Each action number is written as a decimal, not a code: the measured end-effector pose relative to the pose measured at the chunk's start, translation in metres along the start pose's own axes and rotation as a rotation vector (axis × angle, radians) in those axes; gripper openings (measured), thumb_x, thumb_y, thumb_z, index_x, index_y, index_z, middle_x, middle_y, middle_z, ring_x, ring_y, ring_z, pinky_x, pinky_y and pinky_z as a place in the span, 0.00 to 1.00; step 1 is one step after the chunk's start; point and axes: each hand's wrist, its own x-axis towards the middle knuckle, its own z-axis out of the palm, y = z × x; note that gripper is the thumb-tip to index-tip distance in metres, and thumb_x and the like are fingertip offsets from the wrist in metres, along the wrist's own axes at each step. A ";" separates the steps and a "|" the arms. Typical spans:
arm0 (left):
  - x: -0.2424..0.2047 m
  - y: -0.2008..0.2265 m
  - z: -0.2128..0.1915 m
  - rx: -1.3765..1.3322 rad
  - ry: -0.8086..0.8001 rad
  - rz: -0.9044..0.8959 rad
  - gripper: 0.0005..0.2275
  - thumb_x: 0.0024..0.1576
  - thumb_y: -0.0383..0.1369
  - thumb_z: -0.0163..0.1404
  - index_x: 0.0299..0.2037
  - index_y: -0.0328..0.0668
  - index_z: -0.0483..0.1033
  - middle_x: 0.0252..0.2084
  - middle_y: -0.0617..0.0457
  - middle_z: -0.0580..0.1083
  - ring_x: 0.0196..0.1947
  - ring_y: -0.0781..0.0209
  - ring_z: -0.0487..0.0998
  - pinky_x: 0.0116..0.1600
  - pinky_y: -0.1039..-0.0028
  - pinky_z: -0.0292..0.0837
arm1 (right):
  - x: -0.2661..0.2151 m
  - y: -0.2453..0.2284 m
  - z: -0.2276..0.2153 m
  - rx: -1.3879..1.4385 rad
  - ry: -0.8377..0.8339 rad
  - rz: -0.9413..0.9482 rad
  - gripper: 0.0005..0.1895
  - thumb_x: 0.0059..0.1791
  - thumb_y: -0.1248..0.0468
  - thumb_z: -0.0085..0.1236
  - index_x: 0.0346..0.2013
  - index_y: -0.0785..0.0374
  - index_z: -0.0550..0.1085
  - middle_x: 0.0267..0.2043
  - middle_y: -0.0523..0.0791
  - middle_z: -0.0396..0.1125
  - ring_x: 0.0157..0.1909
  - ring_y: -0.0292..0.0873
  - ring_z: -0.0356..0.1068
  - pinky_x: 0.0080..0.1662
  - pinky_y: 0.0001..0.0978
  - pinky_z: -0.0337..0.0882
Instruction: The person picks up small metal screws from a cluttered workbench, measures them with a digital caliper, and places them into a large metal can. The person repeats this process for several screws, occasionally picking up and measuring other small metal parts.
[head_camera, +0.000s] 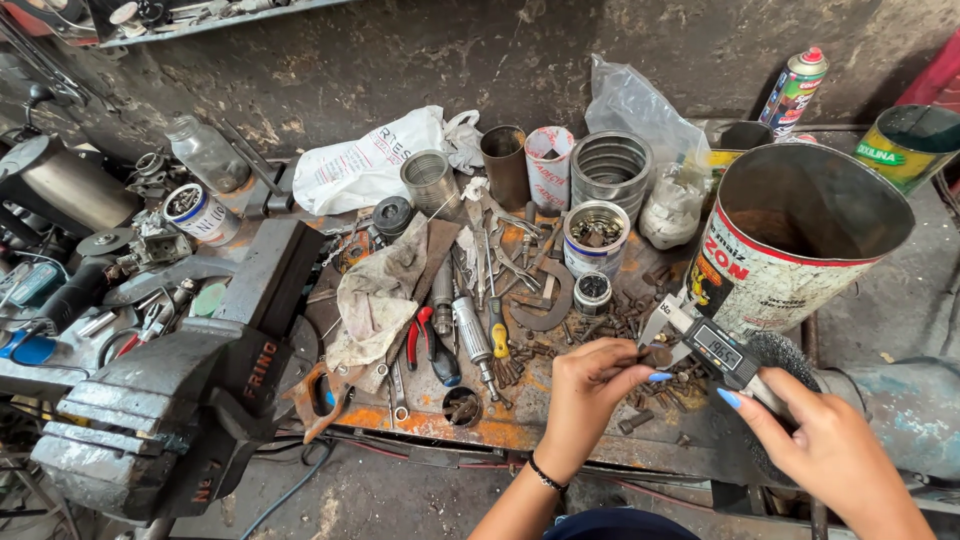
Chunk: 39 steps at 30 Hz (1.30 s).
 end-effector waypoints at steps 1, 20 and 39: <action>0.000 -0.002 -0.001 -0.022 -0.015 0.009 0.08 0.51 0.28 0.59 0.38 0.33 0.79 0.38 0.45 0.78 0.39 0.56 0.80 0.45 0.73 0.78 | 0.001 0.002 0.000 -0.043 0.026 -0.023 0.13 0.44 0.48 0.56 0.33 0.50 0.71 0.11 0.47 0.54 0.16 0.46 0.53 0.27 0.34 0.61; -0.001 -0.005 -0.002 -0.095 -0.082 -0.014 0.07 0.51 0.27 0.60 0.37 0.35 0.79 0.39 0.47 0.78 0.40 0.60 0.79 0.47 0.73 0.76 | 0.005 0.013 -0.002 -0.550 0.204 -0.015 0.31 0.39 0.28 0.48 0.24 0.51 0.61 0.15 0.43 0.65 0.28 0.56 0.69 0.30 0.45 0.64; 0.002 0.006 -0.022 -0.103 -0.207 0.020 0.14 0.52 0.32 0.58 0.47 0.38 0.76 0.49 0.44 0.75 0.50 0.55 0.78 0.54 0.69 0.81 | 0.007 0.020 -0.004 -0.615 0.371 -0.218 0.32 0.39 0.27 0.51 0.23 0.51 0.63 0.16 0.40 0.62 0.22 0.54 0.67 0.25 0.47 0.62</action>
